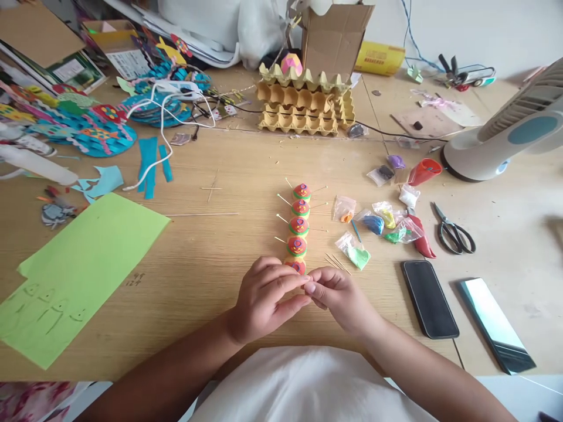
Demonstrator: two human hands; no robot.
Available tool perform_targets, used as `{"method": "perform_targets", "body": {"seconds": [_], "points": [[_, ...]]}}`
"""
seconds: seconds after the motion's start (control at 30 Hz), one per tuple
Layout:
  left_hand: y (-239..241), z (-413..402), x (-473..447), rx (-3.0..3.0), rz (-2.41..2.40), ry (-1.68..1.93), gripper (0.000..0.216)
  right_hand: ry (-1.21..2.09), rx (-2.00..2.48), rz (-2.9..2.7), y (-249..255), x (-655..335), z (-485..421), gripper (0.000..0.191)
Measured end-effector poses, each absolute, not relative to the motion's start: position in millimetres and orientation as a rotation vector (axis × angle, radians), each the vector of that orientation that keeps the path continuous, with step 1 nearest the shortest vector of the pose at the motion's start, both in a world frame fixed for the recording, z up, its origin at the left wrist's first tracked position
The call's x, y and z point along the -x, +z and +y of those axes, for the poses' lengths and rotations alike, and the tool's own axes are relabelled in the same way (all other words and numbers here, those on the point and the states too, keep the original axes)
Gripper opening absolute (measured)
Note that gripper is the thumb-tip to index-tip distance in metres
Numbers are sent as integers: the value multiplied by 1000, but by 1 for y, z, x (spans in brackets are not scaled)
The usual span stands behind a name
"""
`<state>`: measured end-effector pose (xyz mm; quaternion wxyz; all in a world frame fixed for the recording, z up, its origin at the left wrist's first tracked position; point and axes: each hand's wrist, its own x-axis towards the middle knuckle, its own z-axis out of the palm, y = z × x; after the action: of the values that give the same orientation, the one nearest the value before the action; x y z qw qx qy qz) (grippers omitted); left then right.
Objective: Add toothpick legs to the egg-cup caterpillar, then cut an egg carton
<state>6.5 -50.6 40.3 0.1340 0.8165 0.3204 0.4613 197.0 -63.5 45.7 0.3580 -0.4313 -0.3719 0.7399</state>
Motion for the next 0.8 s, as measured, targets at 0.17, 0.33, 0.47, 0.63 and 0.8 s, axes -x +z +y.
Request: {"method": "perform_targets", "body": {"seconds": [0.17, 0.33, 0.47, 0.63, 0.8], "points": [[41, -47, -6, -2392, 1024, 1342, 26, 1943, 1104, -793, 36, -194, -58, 35], [41, -45, -6, -2419, 1067, 1304, 22, 2035, 1035, -696, 36, -201, -56, 34], [39, -45, -6, -2436, 1093, 1275, 17, 2028, 1020, -714, 37, -202, -58, 37], [36, -45, -4, -2442, 1112, 1256, 20, 1968, 997, -865, 34, -200, -63, 40], [37, -43, -3, -2422, 1110, 1299, 24, 1705, 1135, -1328, 46, -215, -56, 44]]}}
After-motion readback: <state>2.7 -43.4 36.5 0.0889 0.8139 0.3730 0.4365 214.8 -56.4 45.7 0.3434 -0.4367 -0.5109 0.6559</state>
